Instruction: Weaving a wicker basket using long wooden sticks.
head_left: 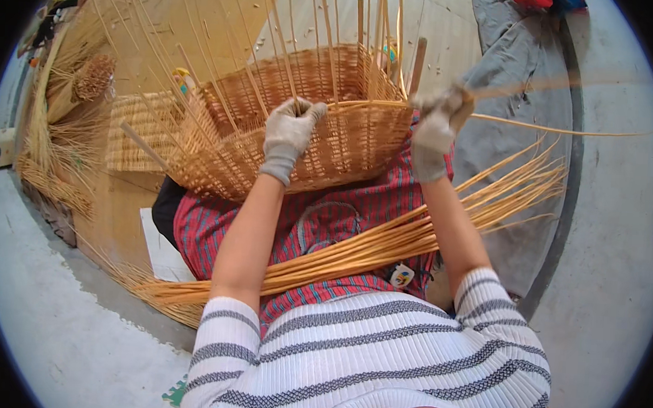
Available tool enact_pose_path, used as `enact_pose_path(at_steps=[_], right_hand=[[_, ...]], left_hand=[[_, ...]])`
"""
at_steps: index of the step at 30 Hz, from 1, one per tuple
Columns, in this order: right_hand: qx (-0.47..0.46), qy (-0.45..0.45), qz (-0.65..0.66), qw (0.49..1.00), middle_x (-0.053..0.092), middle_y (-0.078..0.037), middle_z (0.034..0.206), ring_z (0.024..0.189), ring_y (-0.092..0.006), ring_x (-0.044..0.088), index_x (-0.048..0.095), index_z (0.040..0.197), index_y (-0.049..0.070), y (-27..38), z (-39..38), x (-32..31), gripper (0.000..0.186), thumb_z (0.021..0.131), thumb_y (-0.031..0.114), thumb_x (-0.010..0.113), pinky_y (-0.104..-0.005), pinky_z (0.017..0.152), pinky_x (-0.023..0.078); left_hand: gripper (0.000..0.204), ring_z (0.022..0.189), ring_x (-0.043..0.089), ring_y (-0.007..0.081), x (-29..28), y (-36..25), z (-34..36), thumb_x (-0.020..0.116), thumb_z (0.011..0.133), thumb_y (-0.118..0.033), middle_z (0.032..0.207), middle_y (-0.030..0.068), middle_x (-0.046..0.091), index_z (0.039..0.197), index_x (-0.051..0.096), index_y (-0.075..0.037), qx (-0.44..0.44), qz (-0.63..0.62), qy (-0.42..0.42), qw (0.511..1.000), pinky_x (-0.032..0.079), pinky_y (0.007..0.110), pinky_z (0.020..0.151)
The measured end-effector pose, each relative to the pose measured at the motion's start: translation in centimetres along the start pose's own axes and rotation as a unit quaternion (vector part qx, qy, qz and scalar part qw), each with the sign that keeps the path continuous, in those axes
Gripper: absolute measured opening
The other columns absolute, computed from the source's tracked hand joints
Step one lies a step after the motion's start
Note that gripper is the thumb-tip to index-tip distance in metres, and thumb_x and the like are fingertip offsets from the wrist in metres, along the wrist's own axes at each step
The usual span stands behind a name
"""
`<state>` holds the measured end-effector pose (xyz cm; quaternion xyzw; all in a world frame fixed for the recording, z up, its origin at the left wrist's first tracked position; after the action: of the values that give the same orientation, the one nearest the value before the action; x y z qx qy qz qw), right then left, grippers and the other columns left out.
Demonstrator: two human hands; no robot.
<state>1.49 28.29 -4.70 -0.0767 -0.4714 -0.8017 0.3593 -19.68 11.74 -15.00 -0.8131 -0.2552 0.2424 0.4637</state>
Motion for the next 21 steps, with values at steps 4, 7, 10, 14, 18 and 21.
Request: enact_pose_path(at_steps=[4,7,10,14,18,21], right_hand=[[0.178,-0.153,-0.026,0.972,0.051,-0.002,0.073,0.066,-0.016,0.052,0.046,0.122,0.015,-1.2,-2.9,-4.7,0.018,0.108,0.026,0.045,-0.0418,0.072,0.054],[0.148,-0.038,-0.023,0.988,0.057,-0.006,0.07,0.064,-0.0184,0.059,0.045,0.115,0.007,2.2,-3.5,0.5,0.018,0.108,0.023,0.044,-0.0396,0.068,0.055],[0.271,-0.078,-0.156,0.947,0.066,-0.01,0.081,0.075,-0.0205,0.067,0.046,0.112,0.008,-0.5,-1.0,-6.5,0.009,0.105,0.012,0.049,-0.0357,0.071,0.057],[0.236,-0.207,-0.179,0.932,0.07,-0.01,0.096,0.089,-0.0239,0.071,0.045,0.112,0.011,3.0,0.9,-11.8,0.021,0.098,0.002,0.057,-0.0347,0.076,0.06],[0.308,-0.142,-0.221,0.914,0.07,-0.01,0.1,0.095,-0.0236,0.07,0.051,0.11,0.013,-0.4,2.8,-10.8,0.018,0.096,0.004,0.06,-0.0324,0.076,0.059],[-0.04,0.177,-0.37,0.911,0.069,-0.014,0.101,0.088,-0.0258,0.069,0.064,0.104,0.008,-0.2,9.9,0.8,0.014,0.091,0.013,0.065,-0.0323,0.072,0.056]], left_hand=[[0.032,0.04,0.055,0.0126,1.5,-1.5,-1.0,0.081,0.085,-0.02,0.082,0.007,0.066,0.096,0.057,-0.003,0.027,-0.113,0.011,0.993,0.045,0.028,0.034],[0.045,0.042,0.057,0.0145,0.7,-1.5,-0.3,0.085,0.081,-0.02,0.081,0.0101,0.065,0.097,0.046,-0.005,0.017,-0.071,-0.076,0.994,0.046,0.03,0.033],[0.049,0.046,0.058,0.0131,1.3,-2.2,-1.7,0.08,0.086,-0.026,0.086,0.0088,0.063,0.116,0.048,-0.003,-0.022,-0.119,-0.067,0.99,0.052,0.025,0.042],[0.033,0.08,0.069,0.0149,3.0,-9.5,-5.8,0.068,0.095,-0.017,0.092,0.0075,0.066,0.122,0.053,-0.005,0.262,-0.191,-0.068,0.944,0.056,0.024,0.059],[0.024,0.07,0.069,0.0132,11.6,-1.2,2.6,0.062,0.1,-0.024,0.085,0.0073,0.067,0.112,0.06,-0.004,0.131,0.202,0.106,0.965,0.054,0.027,0.054],[0.033,0.055,0.066,0.0136,12.8,-1.8,-1.4,0.059,0.101,-0.035,0.071,0.0074,0.065,0.098,0.064,-0.003,0.08,0.022,0.094,0.992,0.052,0.028,0.048]])
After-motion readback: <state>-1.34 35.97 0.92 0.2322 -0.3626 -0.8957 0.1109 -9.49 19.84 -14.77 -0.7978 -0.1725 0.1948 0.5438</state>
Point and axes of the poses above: each hand's wrist, its own z-axis towards the middle knuckle, its own x-axis out of the palm, y = z × x, the point moved 9 cm from there along z, towards the middle knuckle
